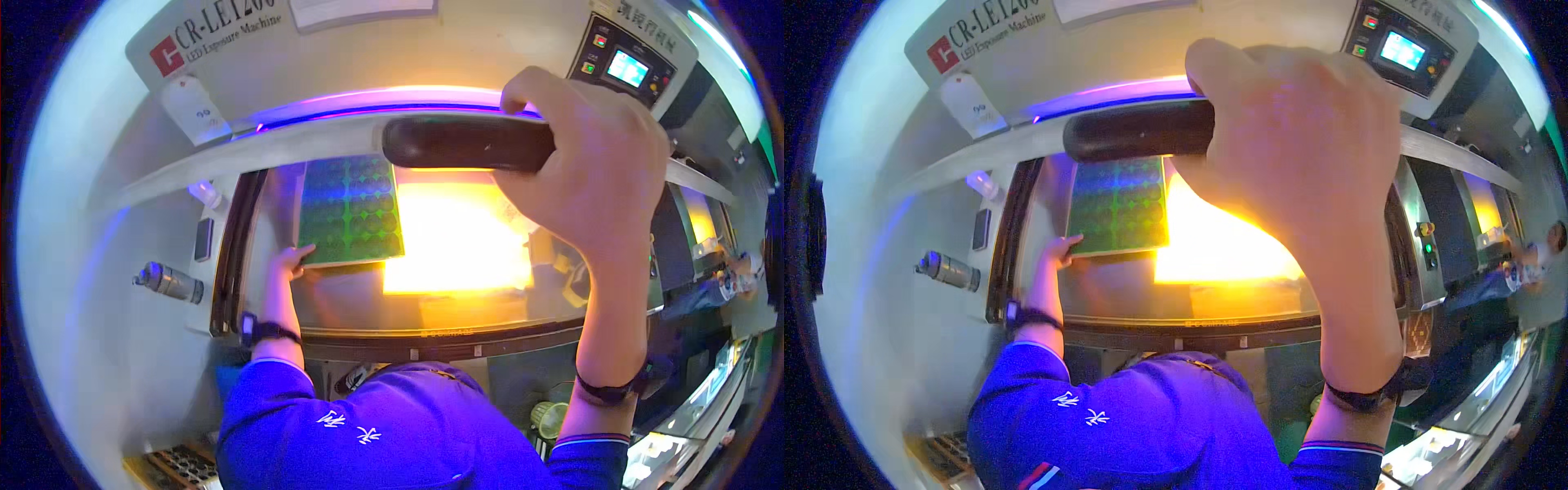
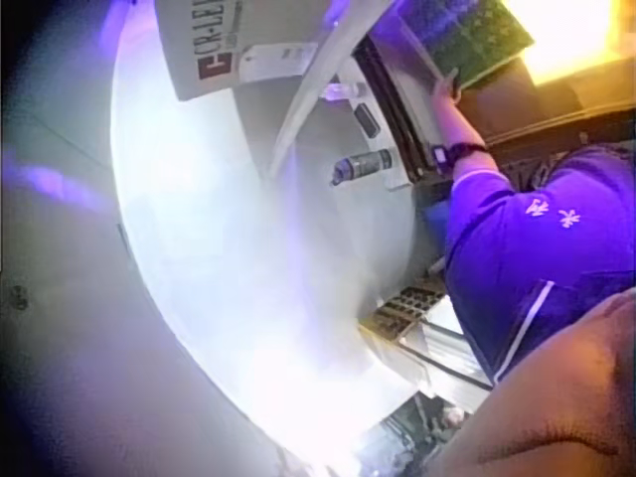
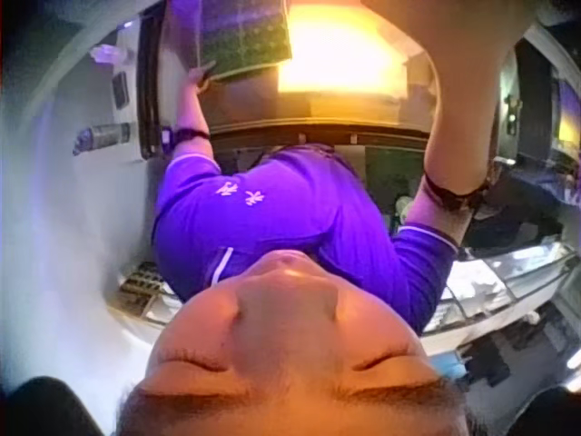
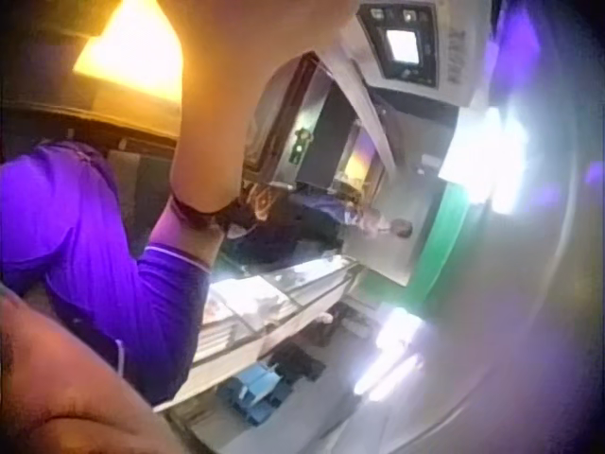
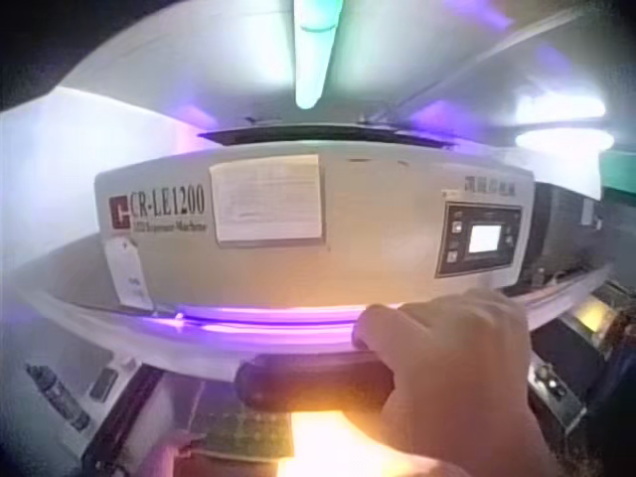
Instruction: Placing green PCB boards into an LED exposure machine for processing.
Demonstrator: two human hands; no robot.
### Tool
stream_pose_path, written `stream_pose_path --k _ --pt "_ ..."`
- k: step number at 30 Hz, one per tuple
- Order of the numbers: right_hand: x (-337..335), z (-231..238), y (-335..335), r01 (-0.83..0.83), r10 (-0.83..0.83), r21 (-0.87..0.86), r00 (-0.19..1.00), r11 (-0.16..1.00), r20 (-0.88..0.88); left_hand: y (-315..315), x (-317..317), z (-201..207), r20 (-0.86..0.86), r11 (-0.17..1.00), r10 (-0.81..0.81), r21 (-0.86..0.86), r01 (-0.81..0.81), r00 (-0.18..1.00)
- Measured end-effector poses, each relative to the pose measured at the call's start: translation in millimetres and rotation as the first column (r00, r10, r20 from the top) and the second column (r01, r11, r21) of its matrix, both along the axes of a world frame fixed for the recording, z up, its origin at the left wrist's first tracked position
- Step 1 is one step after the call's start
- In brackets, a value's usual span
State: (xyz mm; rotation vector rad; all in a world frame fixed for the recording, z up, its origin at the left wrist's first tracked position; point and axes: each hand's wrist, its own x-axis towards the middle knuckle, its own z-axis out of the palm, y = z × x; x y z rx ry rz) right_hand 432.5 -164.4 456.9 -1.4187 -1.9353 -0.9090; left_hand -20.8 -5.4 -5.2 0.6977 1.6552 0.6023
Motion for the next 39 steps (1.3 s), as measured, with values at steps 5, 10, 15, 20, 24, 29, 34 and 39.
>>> stream_pose_path --k 5,10,15,20,24,29,34,39 --pt "3.3 -20.7 -11.8 -0.088 0.091 0.175 0.996 0.981 -0.009 -55.0 76.0 -8.6 0.273 0.908 -0.17 0.418 0.042 0.947" --pt "-0.9 -185.1 -71.8 -0.063 0.013 -0.053 0.758 0.997 -0.652 -84.2 83.8 0.2 -0.015 0.87 -0.052 0.49 0.052 0.999" --pt "-63.2 -420.0 -233.2 -0.185 -0.335 -0.324 -0.031 0.928 -0.942 -115.4 76.4 99.6 0.284 0.848 -0.519 0.289 0.444 0.806" --pt "-206.1 -455.6 -319.9 -0.038 -0.049 -0.046 -0.961 0.998 -0.271 -147.0 43.1 91.9 0.38 0.545 -0.821 0.302 0.782 0.426" --pt "-284.0 -418.0 -372.7 0.162 0.011 -0.29 -0.887 0.943 -0.461 -196.4 53.3 87.4 0.339 0.306 -0.922 0.348 0.886 0.186" --pt "-355.1 -399.5 -462.4 0.546 0.26 -0.283 -0.714 0.789 -0.65 -264.7 104.4 33.4 0.287 0.002 -0.953 0.319 0.948 -0.094" --pt "-469.8 -441.6 -548.0 0.779 0.357 -0.379 -0.584 0.5 -0.729 -337.1 157.5 8.6 0.168 -0.123 -0.964 0.401 0.908 -0.204" --pt "-582.6 -466.5 -599.6 0.868 0.588 -0.456 -0.478 0.198 -0.653 -453.8 194.1 -5.2 -0.067 -0.525 -0.825 0.458 0.717 -0.562"
